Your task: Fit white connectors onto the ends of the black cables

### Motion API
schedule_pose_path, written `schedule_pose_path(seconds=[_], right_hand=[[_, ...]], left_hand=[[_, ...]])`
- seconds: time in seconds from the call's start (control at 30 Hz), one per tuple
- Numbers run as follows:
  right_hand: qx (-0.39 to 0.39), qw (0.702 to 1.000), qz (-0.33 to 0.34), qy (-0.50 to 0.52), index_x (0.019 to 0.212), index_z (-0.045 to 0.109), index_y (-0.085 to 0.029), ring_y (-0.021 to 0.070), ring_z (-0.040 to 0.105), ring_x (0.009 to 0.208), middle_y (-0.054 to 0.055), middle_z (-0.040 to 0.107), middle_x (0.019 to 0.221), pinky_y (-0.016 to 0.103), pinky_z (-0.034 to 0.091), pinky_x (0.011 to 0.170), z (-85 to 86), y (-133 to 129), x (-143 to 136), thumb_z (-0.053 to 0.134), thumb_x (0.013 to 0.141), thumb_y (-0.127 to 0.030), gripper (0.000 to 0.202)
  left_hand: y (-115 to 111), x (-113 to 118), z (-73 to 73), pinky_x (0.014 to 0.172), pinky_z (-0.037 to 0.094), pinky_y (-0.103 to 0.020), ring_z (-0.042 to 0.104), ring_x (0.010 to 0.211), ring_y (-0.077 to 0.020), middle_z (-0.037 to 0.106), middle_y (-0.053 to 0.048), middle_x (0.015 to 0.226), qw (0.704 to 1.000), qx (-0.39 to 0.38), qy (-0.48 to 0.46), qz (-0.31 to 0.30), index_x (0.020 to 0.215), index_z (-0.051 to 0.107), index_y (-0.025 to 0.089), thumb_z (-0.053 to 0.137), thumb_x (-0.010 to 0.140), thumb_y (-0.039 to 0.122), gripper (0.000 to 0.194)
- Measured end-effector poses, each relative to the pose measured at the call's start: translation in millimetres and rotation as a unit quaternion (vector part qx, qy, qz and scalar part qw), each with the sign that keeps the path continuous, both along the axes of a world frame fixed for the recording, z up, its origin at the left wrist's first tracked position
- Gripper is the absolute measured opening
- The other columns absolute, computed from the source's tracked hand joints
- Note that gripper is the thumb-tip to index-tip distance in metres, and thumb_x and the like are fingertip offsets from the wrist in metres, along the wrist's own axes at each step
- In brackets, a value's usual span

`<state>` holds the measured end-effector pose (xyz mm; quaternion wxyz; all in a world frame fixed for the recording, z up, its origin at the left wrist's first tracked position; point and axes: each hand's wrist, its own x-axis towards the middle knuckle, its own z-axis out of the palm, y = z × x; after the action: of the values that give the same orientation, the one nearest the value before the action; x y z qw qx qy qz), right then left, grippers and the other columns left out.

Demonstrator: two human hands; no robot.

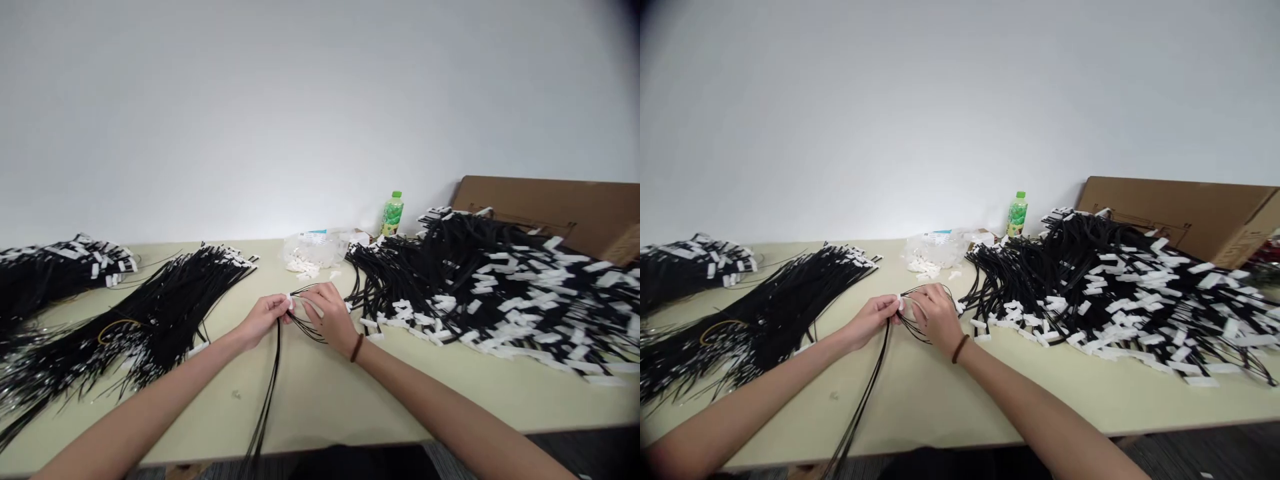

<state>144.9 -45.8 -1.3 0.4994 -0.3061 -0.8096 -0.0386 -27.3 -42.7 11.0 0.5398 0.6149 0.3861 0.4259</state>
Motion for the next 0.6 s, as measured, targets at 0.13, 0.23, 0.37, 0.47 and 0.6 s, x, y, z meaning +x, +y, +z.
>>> schedule_pose_path(seconds=[0.13, 0.23, 0.37, 0.47, 0.6], right_hand=[[0.06, 0.997, 0.024, -0.044, 0.105, 0.053, -0.018, 0.0195, 0.044, 0.1, 0.008, 0.054, 0.101, 0.038, 0.04, 0.087, 4.9, -6.9, 5.3, 0.047, 0.085, -0.014, 0.021], [0.107, 0.985, 0.054, -0.122, 0.1, 0.056, -0.018, 0.0185, 0.045, 0.098, 0.006, 0.058, 0.097, 0.035, 0.041, 0.084, 4.2, -8.1, 3.6, 0.049, 0.084, -0.012, 0.018], [0.112, 0.976, 0.026, -0.183, 0.096, 0.058, -0.018, 0.0173, 0.046, 0.092, 0.005, 0.06, 0.094, 0.032, 0.04, 0.077, -1.0, -2.2, -0.4, 0.051, 0.085, -0.014, 0.014], [0.122, 0.971, 0.004, -0.204, 0.096, 0.058, -0.019, 0.0159, 0.047, 0.088, 0.003, 0.06, 0.092, 0.031, 0.038, 0.074, -3.3, 1.1, -3.0, 0.051, 0.086, -0.015, 0.013], [0.152, 0.964, -0.004, -0.219, 0.09, 0.058, -0.019, 0.0139, 0.047, 0.081, 0.002, 0.06, 0.084, 0.03, 0.036, 0.07, -2.8, 2.7, -7.1, 0.051, 0.086, -0.014, 0.01]], left_hand=[[7.9, -0.8, -1.7, 0.063, 0.034, -0.023, 0.047, 0.062, -0.0108, 0.052, 0.0, 0.068, 0.995, -0.057, -0.081, -0.026, 0.071, 0.058, 0.012, 0.062, 0.071, 0.039, 0.027], [16.3, 0.2, -7.3, 0.064, 0.035, -0.024, 0.047, 0.065, -0.0118, 0.053, -0.001, 0.07, 0.989, -0.065, -0.123, -0.049, 0.073, 0.057, 0.013, 0.06, 0.072, 0.04, 0.027], [21.7, 1.3, -12.5, 0.062, 0.033, -0.023, 0.046, 0.066, -0.0121, 0.054, 0.0, 0.07, 0.987, -0.064, -0.125, -0.073, 0.078, 0.058, 0.014, 0.058, 0.074, 0.041, 0.028], [20.8, 0.3, -12.2, 0.061, 0.031, -0.022, 0.043, 0.066, -0.0117, 0.052, 0.0, 0.07, 0.987, -0.064, -0.117, -0.092, 0.075, 0.057, 0.014, 0.058, 0.074, 0.041, 0.028], [18.9, -0.5, -11.3, 0.059, 0.03, -0.022, 0.041, 0.064, -0.0111, 0.049, 0.0, 0.068, 0.987, -0.067, -0.114, -0.096, 0.071, 0.056, 0.013, 0.059, 0.073, 0.041, 0.029]])
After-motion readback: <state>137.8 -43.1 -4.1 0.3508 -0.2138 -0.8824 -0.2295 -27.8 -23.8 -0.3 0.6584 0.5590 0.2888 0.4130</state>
